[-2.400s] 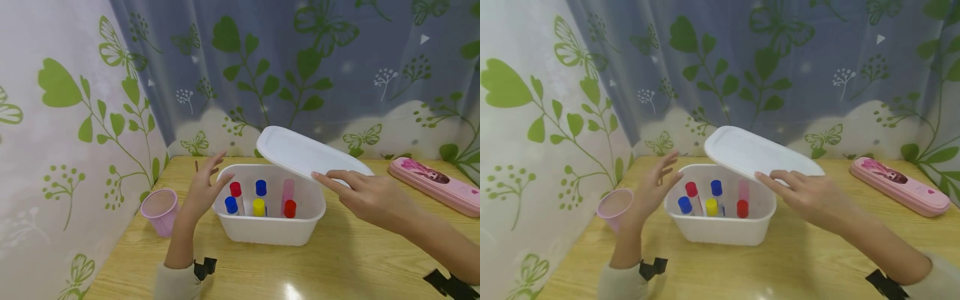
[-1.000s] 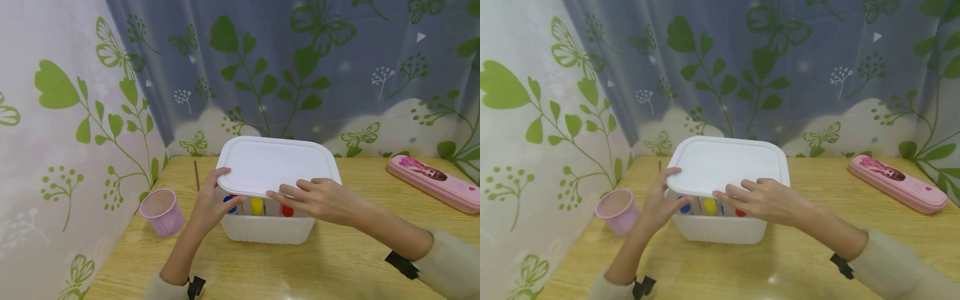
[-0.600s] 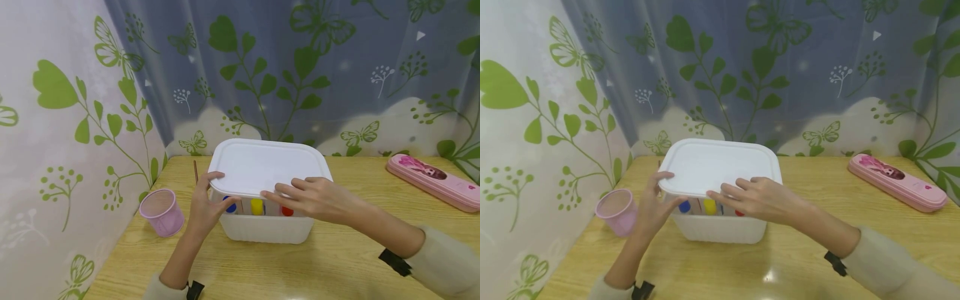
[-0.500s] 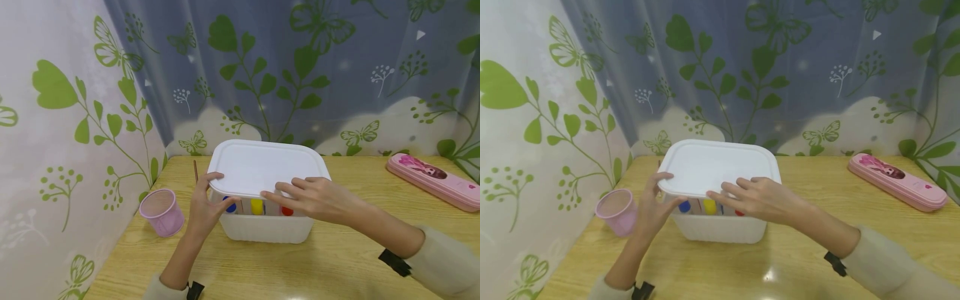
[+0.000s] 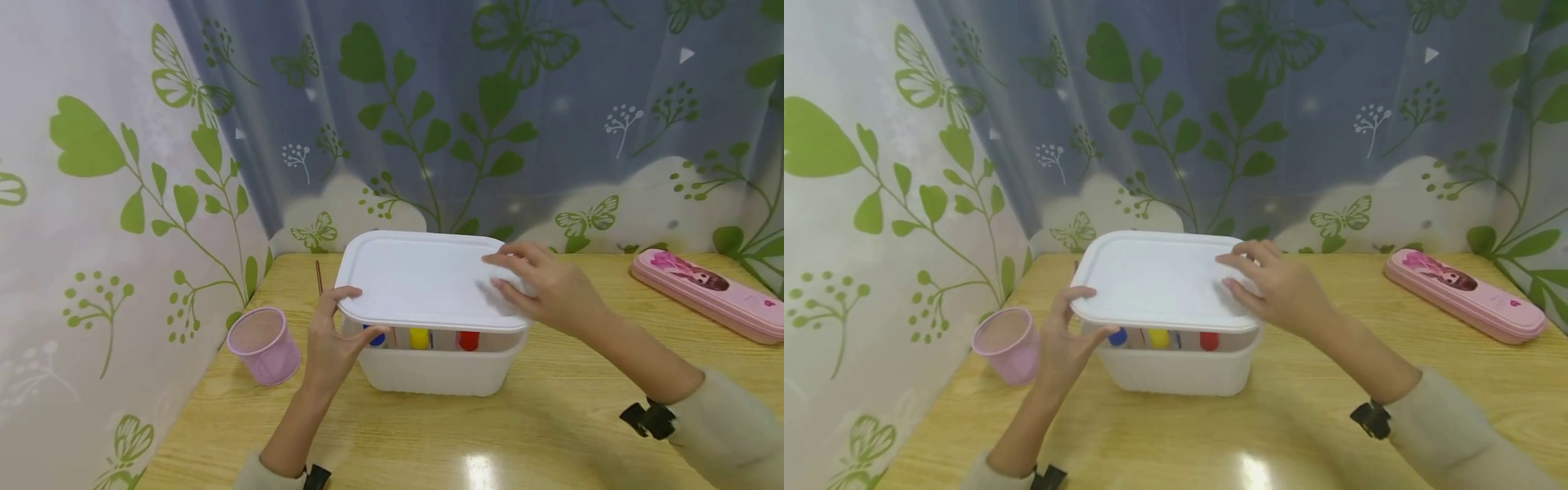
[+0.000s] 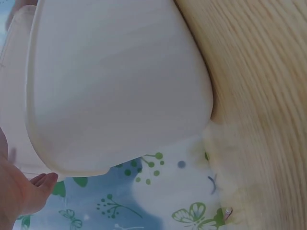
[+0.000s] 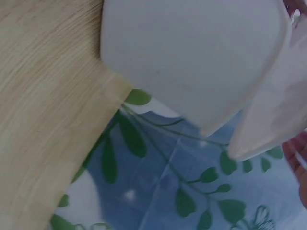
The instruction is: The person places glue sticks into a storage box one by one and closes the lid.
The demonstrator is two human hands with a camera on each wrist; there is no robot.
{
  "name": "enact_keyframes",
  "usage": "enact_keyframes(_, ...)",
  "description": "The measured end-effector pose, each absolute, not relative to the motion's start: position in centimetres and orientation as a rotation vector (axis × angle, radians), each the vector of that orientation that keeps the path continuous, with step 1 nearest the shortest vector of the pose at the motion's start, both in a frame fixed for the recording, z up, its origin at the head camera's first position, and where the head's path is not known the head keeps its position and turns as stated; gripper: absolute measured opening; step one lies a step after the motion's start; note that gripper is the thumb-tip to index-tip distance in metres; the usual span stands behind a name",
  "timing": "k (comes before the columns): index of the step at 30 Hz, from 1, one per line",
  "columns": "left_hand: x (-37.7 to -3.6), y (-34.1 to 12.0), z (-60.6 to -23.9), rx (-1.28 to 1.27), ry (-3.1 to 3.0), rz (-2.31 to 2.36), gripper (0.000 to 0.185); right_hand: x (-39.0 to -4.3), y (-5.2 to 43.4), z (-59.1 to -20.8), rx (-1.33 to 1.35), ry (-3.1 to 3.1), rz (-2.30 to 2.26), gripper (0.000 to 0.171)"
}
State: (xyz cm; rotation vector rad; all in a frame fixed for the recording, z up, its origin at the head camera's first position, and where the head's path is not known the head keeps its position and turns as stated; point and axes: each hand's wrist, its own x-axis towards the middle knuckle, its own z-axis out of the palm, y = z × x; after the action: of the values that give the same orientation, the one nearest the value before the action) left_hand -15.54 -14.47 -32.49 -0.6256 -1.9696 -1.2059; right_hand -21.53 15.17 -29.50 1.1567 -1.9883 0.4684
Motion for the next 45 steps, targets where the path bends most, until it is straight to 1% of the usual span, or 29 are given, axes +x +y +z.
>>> enact_keyframes(2,-15.5,-14.5,-32.5,-0.626,-1.965,-1.188,0.067,-22.0,16.0,-29.9,0.983,-2.193,0.634,0.037)
enact_keyframes(5,-15.5,-14.6,-32.8,-0.625,-1.957,-1.190,0.067,-22.6,16.9,-30.3,0.758,-2.506,0.927,0.047)
enact_keyframes(8,-16.0,-14.9,-33.7,-0.622,-1.959,-1.219,0.065,-23.0,17.3,-30.8,0.640,-2.675,1.165,0.053)
enact_keyframes(12,-17.0,-15.6,-35.4,-0.624,-1.978,-1.247,0.063,-23.5,17.4,-31.6,0.655,-2.694,1.354,0.055)
enact_keyframes(16,-17.4,-16.0,-36.3,-0.603,-2.027,-1.169,0.066,-23.6,17.1,-31.9,0.662,-2.665,1.431,0.056)
enact_keyframes(22,-16.7,-16.0,-36.3,-0.550,-2.171,-0.960,0.082,-23.2,16.9,-32.0,0.657,-2.688,1.408,0.056)
enact_keyframes(28,-15.9,-15.9,-36.2,-0.472,-2.278,-0.826,0.087,-23.0,17.0,-32.1,0.627,-2.699,1.403,0.056)
enact_keyframes(37,-15.6,-16.2,-36.7,-0.408,-2.400,-0.826,0.102,-23.2,17.0,-32.3,0.662,-2.687,1.377,0.054)
enact_keyframes(45,-15.5,-16.5,-37.2,-0.400,-2.527,-0.863,0.104,-23.6,16.9,-32.9,0.688,-2.705,1.314,0.053)
